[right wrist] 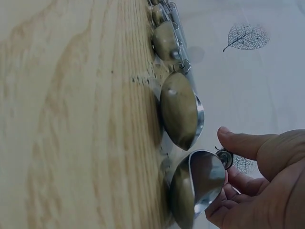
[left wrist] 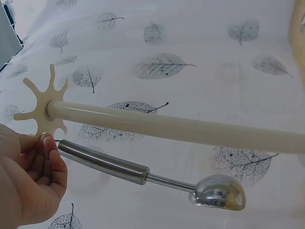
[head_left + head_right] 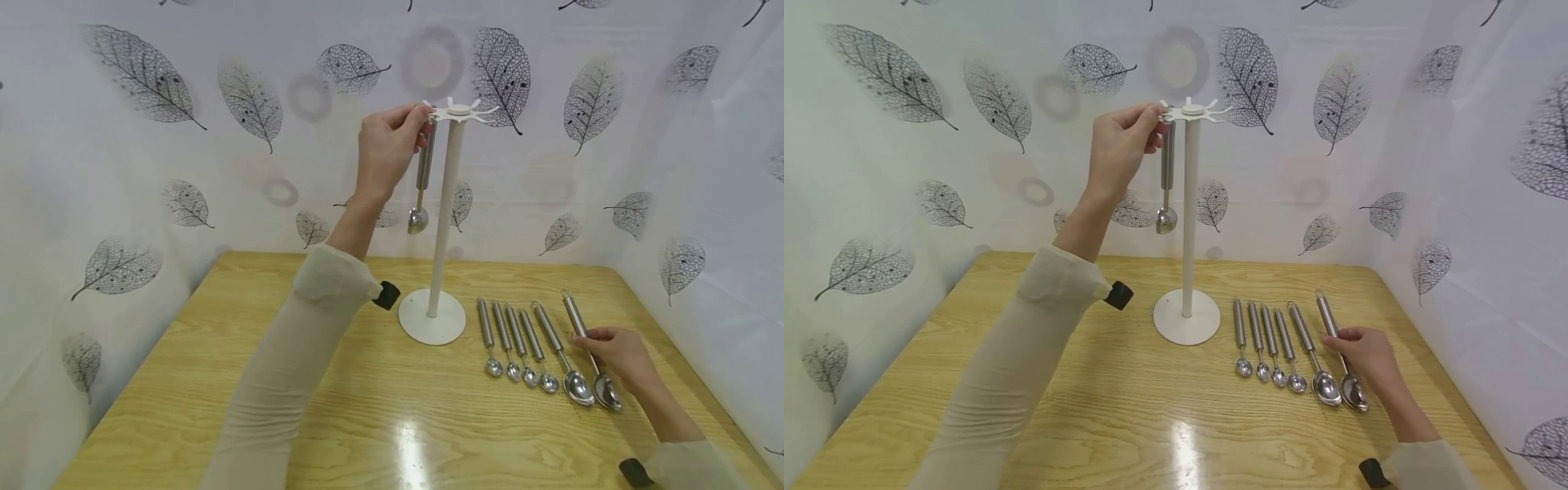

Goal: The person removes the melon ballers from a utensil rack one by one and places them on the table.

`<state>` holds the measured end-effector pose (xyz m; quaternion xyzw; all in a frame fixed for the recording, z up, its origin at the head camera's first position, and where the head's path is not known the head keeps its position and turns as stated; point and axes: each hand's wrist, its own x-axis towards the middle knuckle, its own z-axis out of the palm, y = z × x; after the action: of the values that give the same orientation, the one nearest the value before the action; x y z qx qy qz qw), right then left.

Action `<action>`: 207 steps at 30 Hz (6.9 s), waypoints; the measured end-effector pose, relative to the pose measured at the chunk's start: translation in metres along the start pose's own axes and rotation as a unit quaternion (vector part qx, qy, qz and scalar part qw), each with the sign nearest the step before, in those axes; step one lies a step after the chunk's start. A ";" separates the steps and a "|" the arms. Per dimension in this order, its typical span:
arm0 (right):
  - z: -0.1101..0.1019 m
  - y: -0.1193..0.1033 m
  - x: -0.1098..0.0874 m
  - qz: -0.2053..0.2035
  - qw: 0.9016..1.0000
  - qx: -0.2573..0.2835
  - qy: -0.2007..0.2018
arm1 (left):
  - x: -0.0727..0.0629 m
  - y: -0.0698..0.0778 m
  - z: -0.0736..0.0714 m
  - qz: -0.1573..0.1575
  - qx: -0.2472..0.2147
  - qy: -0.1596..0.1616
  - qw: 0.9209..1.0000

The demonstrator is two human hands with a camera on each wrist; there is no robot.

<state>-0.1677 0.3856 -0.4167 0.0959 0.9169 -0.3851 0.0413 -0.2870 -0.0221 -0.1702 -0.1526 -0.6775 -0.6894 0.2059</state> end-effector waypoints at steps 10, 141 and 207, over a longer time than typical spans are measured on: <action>0.005 0.003 0.006 0.011 1.000 -0.026 -0.011 | -0.001 0.001 0.000 0.004 -0.003 0.002 1.000; 0.024 -0.324 0.119 -0.282 0.827 0.381 -0.302 | -0.003 0.000 -0.002 0.002 0.000 -0.007 1.000; -0.058 -0.168 0.042 -0.267 0.857 0.418 -0.140 | -0.003 0.001 -0.001 -0.011 -0.028 0.004 1.000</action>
<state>-0.2434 0.3175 -0.2650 -0.1997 0.6447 -0.7376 0.0211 -0.2843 -0.0229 -0.1708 -0.1480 -0.6590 -0.7108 0.1964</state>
